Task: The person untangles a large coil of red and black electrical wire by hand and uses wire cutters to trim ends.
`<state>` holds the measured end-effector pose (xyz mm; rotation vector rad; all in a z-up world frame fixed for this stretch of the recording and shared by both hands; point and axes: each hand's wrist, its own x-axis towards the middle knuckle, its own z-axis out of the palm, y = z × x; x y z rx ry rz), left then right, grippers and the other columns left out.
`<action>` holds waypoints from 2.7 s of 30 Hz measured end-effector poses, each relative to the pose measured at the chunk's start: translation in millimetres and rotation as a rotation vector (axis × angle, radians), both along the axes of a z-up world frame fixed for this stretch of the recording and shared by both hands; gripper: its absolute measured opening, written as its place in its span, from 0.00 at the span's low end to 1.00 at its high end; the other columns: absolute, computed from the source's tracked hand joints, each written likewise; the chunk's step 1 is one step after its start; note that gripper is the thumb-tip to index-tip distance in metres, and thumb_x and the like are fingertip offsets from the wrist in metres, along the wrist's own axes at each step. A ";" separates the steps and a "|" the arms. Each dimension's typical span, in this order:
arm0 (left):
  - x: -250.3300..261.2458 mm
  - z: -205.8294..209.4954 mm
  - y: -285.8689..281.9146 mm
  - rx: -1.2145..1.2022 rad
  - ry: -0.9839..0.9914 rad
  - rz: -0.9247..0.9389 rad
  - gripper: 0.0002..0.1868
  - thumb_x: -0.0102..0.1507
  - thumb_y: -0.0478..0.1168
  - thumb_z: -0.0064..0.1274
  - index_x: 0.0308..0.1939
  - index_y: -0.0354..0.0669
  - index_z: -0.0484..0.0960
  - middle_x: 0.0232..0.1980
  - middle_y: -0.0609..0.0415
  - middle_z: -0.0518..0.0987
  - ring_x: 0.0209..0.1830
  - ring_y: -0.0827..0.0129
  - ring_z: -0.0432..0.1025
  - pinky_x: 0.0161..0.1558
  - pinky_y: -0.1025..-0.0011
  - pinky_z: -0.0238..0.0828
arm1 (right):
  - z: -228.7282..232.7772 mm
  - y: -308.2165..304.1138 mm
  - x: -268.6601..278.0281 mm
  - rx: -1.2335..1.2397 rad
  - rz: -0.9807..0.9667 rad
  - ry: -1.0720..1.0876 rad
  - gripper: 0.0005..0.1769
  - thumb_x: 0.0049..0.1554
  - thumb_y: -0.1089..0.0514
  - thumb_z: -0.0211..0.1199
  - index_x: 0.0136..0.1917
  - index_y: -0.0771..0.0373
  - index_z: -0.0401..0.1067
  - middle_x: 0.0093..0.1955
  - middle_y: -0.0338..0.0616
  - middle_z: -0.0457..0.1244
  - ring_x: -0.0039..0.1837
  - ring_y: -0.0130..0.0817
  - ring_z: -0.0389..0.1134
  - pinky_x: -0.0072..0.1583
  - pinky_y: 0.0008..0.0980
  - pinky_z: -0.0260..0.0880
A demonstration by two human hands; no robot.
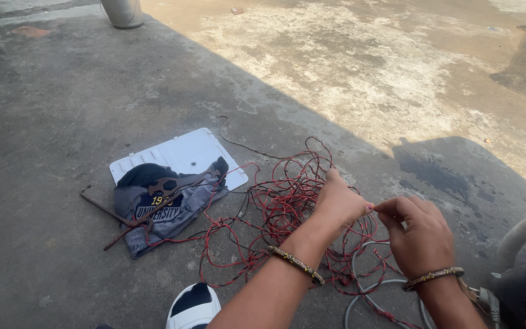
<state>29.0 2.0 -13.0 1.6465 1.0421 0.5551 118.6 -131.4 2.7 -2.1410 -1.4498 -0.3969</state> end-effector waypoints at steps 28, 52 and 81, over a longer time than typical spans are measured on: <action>3.9 48.2 7.8 0.211 0.714 -0.727 0.28 0.62 0.49 0.58 0.63 0.40 0.75 0.61 0.44 0.79 0.63 0.56 0.73 0.62 0.60 0.68 | -22.7 8.5 71.0 0.241 0.184 1.304 0.09 0.55 0.61 0.67 0.50 0.64 0.78 0.43 0.40 0.72 0.47 0.26 0.71 0.52 0.28 0.70; 118.4 -51.1 -71.7 -0.679 -0.292 -0.453 0.17 0.71 0.51 0.43 0.38 0.45 0.80 0.28 0.64 0.70 0.24 0.80 0.60 0.31 0.76 0.59 | -21.0 -27.4 175.2 -0.122 0.118 1.154 0.10 0.57 0.58 0.66 0.52 0.64 0.74 0.45 0.40 0.70 0.46 0.25 0.70 0.48 0.28 0.72; 181.1 -79.7 -220.3 -0.081 0.215 -0.594 0.15 0.64 0.41 0.48 0.53 0.48 0.84 0.49 0.47 0.85 0.53 0.55 0.80 0.55 0.59 0.73 | -184.1 -336.8 230.6 -1.363 -0.455 0.430 0.38 0.59 0.54 0.61 0.77 0.54 0.48 0.74 0.54 0.55 0.72 0.50 0.62 0.70 0.44 0.65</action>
